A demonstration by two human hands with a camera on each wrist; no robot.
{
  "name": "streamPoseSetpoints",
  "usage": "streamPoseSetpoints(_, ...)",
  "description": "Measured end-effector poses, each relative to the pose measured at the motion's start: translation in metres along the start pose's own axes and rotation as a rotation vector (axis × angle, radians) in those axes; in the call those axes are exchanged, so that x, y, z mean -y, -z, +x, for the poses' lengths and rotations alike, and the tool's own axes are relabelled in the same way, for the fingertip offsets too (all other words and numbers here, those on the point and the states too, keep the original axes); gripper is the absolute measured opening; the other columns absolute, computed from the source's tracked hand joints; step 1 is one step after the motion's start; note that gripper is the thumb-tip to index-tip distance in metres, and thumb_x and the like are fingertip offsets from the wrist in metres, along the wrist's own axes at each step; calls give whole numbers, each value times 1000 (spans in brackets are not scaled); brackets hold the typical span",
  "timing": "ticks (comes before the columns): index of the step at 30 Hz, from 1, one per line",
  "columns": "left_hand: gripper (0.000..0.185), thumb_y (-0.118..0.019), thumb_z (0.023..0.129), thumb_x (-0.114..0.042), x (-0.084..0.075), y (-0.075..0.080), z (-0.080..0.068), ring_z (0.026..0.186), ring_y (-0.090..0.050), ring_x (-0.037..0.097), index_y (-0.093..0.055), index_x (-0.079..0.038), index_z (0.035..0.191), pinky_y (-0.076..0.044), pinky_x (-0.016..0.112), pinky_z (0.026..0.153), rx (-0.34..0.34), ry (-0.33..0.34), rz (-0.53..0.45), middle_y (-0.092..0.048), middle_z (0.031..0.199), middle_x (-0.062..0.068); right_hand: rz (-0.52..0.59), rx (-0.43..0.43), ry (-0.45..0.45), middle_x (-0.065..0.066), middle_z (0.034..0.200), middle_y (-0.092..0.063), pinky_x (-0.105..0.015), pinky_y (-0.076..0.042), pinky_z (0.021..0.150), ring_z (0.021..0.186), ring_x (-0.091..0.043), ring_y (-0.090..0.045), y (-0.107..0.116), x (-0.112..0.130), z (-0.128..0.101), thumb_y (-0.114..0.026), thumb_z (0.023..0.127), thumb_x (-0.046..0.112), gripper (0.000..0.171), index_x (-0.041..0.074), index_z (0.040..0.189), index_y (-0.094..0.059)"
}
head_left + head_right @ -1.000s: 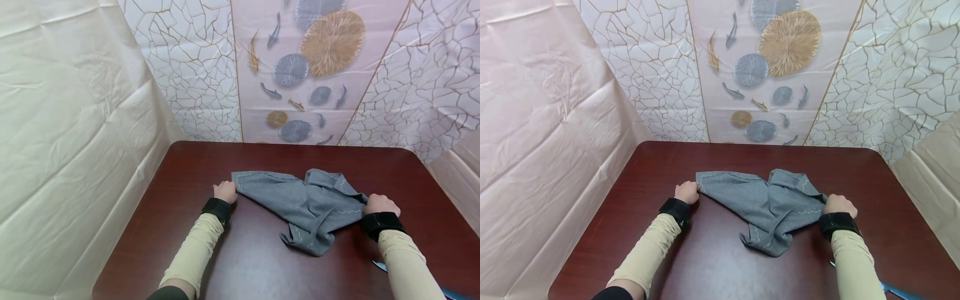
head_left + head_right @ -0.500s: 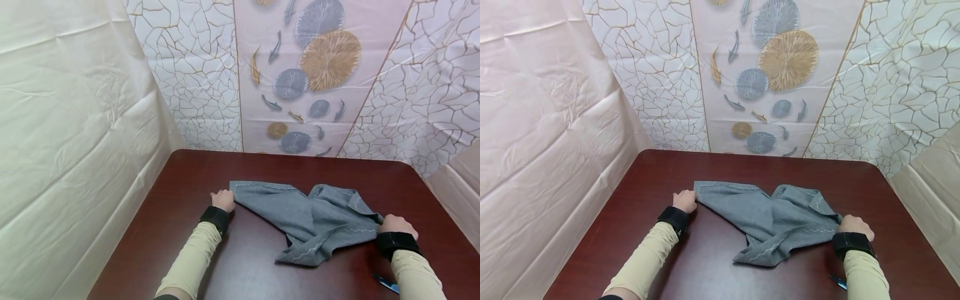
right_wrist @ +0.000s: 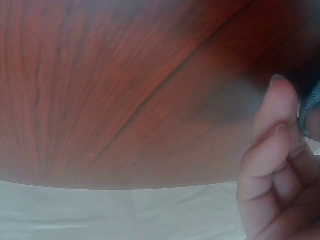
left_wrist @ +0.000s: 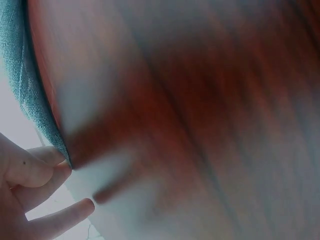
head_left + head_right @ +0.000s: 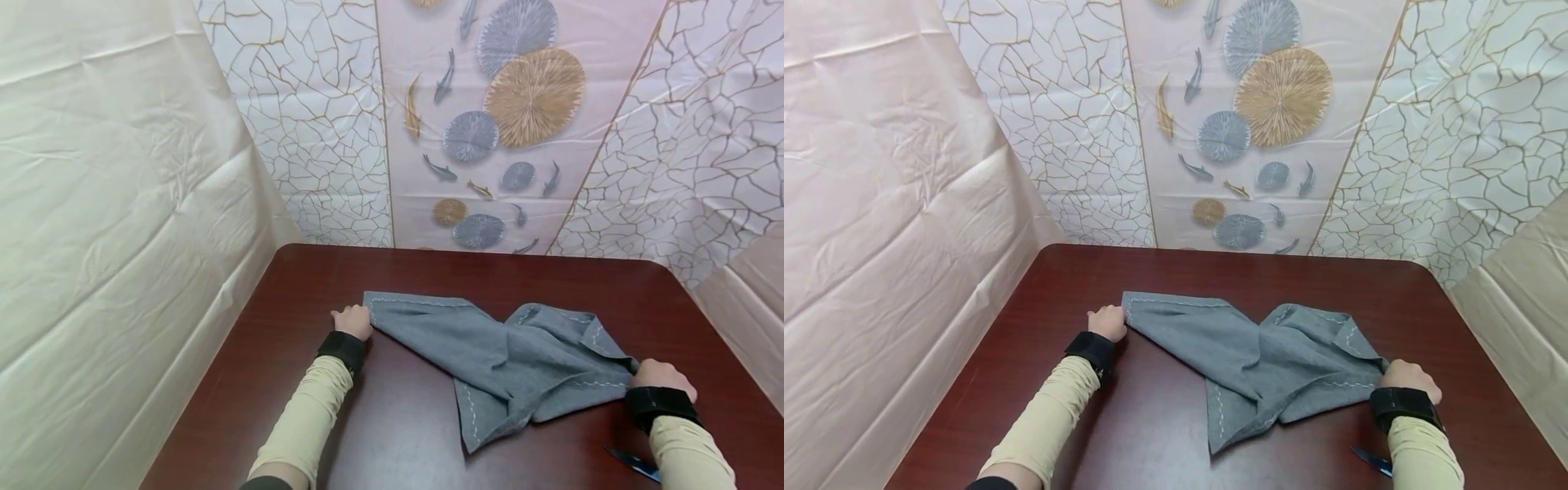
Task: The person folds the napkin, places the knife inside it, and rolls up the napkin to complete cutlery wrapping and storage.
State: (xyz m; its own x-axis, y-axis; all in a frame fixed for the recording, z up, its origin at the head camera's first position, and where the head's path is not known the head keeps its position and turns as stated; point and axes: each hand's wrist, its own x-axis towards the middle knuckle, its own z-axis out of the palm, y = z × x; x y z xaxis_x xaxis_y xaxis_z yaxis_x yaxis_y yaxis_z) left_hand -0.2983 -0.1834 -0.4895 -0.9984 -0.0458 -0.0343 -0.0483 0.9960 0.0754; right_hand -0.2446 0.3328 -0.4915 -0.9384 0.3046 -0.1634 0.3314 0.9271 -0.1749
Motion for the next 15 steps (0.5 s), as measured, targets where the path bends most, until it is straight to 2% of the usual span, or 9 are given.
streamPoseSetpoints(4, 22, -59, 82, -15, 7, 2, 3, 99, -56, 32, -68, -7, 101, -33, 62, 86, 2, 4, 9, -63, 103, 13, -1, 10, -5, -40, 88, -52, -56, -42, 56, 71, -50, -53, 2, -3, -3, -51, 80, 12, 31, -16, 91, -58)
streamPoseSetpoints(10, 22, -58, 84, -13, 16, 4, 5, 103, -54, 35, -67, -8, 104, -30, 64, 88, 44, 15, 6, -62, 106, 14, -12, 31, 1, -40, 88, -53, -55, -42, 56, 73, -50, -53, 6, -5, -9, -49, 83, 11, 29, -15, 91, -58)
streamPoseSetpoints(15, 24, -57, 85, -13, 17, 2, 7, 107, -52, 35, -67, -8, 106, -29, 64, 89, 75, 23, -12, -61, 110, 14, -17, 18, 13, -39, 86, -53, -54, -42, 53, 71, -50, -53, 7, -8, -11, -49, 83, 10, 27, -15, 89, -59)
